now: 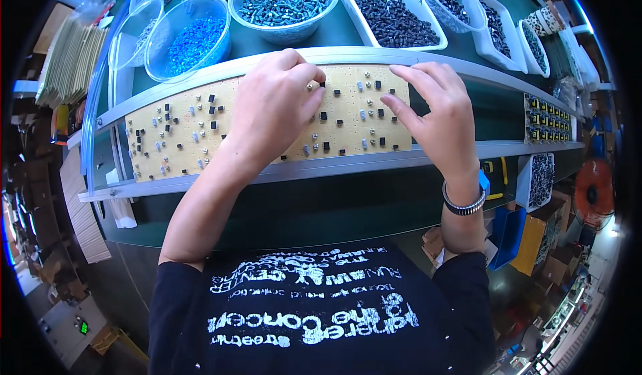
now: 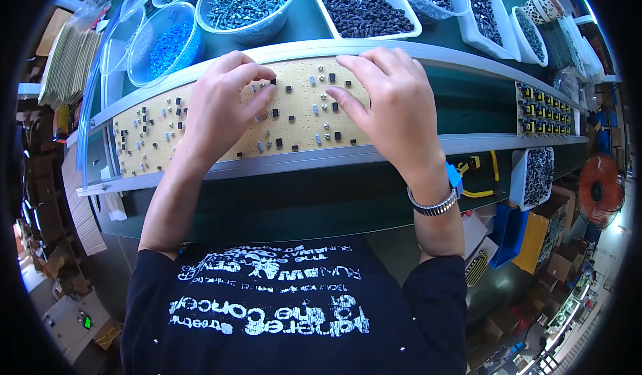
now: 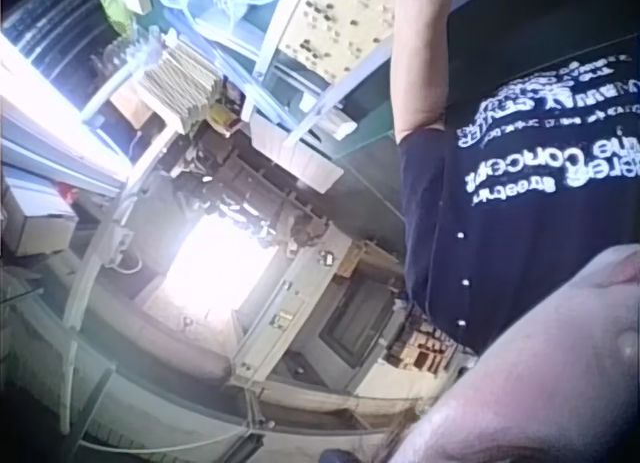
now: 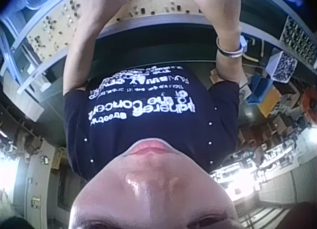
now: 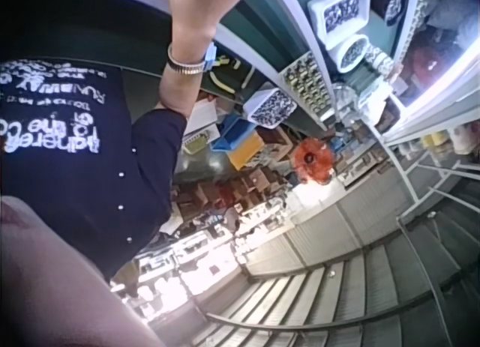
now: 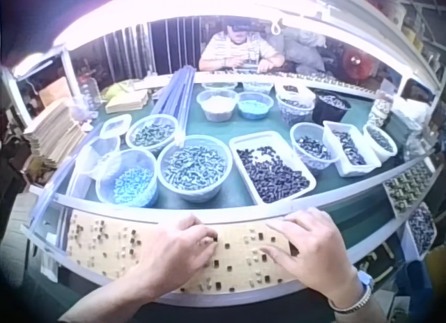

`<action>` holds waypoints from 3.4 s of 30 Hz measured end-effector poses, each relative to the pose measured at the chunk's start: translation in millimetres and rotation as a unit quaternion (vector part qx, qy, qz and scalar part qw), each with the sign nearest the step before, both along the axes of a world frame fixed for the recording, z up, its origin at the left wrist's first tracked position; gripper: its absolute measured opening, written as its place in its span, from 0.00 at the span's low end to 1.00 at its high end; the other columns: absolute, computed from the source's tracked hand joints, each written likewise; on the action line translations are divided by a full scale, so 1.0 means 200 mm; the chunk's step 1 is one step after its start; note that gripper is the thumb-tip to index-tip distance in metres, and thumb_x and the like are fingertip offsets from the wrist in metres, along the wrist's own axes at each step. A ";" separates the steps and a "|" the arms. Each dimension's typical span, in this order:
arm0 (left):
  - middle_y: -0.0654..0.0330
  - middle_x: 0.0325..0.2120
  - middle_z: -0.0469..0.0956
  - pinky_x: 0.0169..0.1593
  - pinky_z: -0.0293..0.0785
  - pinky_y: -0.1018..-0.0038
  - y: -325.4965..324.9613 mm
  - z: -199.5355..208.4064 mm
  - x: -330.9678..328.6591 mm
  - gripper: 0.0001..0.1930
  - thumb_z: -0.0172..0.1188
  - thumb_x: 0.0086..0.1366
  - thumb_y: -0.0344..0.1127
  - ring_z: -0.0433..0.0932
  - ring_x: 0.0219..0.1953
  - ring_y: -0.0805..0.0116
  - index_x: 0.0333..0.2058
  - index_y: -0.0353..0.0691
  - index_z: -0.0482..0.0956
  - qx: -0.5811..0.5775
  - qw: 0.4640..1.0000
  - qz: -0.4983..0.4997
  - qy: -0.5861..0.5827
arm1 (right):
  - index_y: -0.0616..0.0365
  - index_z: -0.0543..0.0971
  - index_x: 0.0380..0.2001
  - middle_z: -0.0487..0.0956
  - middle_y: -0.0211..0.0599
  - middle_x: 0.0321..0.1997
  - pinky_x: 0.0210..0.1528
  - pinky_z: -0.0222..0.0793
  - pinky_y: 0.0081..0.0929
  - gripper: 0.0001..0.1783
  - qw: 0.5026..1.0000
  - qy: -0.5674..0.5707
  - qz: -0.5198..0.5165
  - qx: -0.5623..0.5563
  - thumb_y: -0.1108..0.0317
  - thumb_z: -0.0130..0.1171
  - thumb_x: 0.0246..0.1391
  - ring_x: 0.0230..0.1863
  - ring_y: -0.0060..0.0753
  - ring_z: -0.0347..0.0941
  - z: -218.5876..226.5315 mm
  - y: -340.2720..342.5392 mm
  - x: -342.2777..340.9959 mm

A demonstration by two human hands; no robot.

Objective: Assembling small electronic components onto boards at a manual assembly station.

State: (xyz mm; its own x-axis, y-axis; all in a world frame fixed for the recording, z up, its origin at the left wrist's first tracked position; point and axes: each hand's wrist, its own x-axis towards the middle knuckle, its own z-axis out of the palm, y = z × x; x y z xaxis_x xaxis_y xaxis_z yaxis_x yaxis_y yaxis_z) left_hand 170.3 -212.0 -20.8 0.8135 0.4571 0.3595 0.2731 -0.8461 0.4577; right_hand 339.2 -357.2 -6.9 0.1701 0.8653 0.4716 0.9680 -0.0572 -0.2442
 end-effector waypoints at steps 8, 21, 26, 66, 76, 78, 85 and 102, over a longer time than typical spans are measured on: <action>0.58 0.27 0.75 0.38 0.70 0.69 -0.01 0.00 0.00 0.06 0.61 0.51 0.31 0.74 0.33 0.60 0.29 0.38 0.80 -0.031 0.999 0.016 0.017 | 0.57 0.79 0.33 0.75 0.33 0.27 0.35 0.64 0.29 0.14 1.000 -0.003 0.005 0.027 0.65 0.66 0.40 0.32 0.35 0.70 0.00 -0.03 -0.04; 0.59 0.29 0.74 0.36 0.67 0.76 0.08 0.21 -0.42 0.12 0.61 0.54 0.26 0.71 0.32 0.71 0.38 0.35 0.76 -0.006 0.986 0.147 -0.083 | 0.57 0.79 0.35 0.74 0.38 0.29 0.36 0.66 0.32 0.12 0.998 0.024 0.047 -0.032 0.77 0.59 0.43 0.33 0.38 0.70 -0.05 0.11 -0.21; 0.55 0.35 0.76 0.41 0.69 0.69 0.12 0.06 -0.95 0.13 0.57 0.59 0.30 0.74 0.37 0.62 0.43 0.35 0.74 0.019 0.926 0.374 -0.056 | 0.58 0.79 0.36 0.72 0.38 0.29 0.35 0.66 0.31 0.13 0.997 0.026 0.058 -0.032 0.79 0.57 0.44 0.34 0.39 0.70 -0.03 0.16 -0.23; 0.58 0.27 0.74 0.38 0.69 0.68 -0.01 -0.01 -0.32 0.07 0.62 0.50 0.28 0.74 0.33 0.59 0.30 0.39 0.79 0.020 0.999 0.030 -0.003 | 0.54 0.81 0.26 0.69 0.32 0.25 0.31 0.60 0.28 0.10 0.995 0.029 0.077 -0.054 0.70 0.67 0.33 0.29 0.33 0.64 -0.09 0.00 -0.33; 0.58 0.26 0.74 0.37 0.69 0.68 -0.03 0.03 -0.40 0.05 0.61 0.50 0.26 0.74 0.32 0.60 0.28 0.38 0.78 -0.047 0.999 0.012 0.000 | 0.57 0.80 0.33 0.73 0.36 0.29 0.33 0.63 0.29 0.17 0.998 0.036 0.044 -0.016 0.70 0.69 0.34 0.32 0.37 0.68 0.02 -0.02 -0.29; 0.58 0.25 0.73 0.36 0.69 0.68 -0.06 0.03 -0.44 0.05 0.61 0.50 0.26 0.74 0.32 0.59 0.28 0.38 0.77 -0.062 0.998 0.000 0.013 | 0.58 0.80 0.33 0.74 0.37 0.29 0.33 0.63 0.28 0.16 0.998 0.040 0.045 -0.015 0.71 0.69 0.35 0.32 0.37 0.68 0.01 -0.04 -0.28; 0.58 0.25 0.73 0.36 0.69 0.68 -0.09 0.00 -0.45 0.06 0.62 0.48 0.27 0.73 0.32 0.59 0.28 0.38 0.77 -0.042 0.999 -0.004 0.032 | 0.59 0.80 0.32 0.74 0.38 0.28 0.31 0.63 0.27 0.14 0.998 0.039 0.057 -0.005 0.73 0.68 0.37 0.31 0.36 0.69 -0.01 -0.02 -0.28; 0.57 0.25 0.74 0.37 0.70 0.67 0.05 0.02 -0.29 0.05 0.60 0.51 0.29 0.74 0.33 0.59 0.29 0.37 0.79 0.022 0.998 0.047 -0.020 | 0.57 0.80 0.25 0.71 0.34 0.24 0.34 0.63 0.31 0.07 0.999 0.026 0.044 -0.014 0.72 0.66 0.37 0.30 0.36 0.68 -0.07 0.13 -0.26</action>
State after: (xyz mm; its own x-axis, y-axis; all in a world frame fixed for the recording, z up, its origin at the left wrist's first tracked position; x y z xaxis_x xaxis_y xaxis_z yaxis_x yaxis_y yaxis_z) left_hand 112.3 -201.8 -17.0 0.7519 0.5142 0.4126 0.3342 -0.8368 0.4338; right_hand 286.8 -331.6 -21.7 0.1177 0.8906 0.4393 0.9554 0.0191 -0.2947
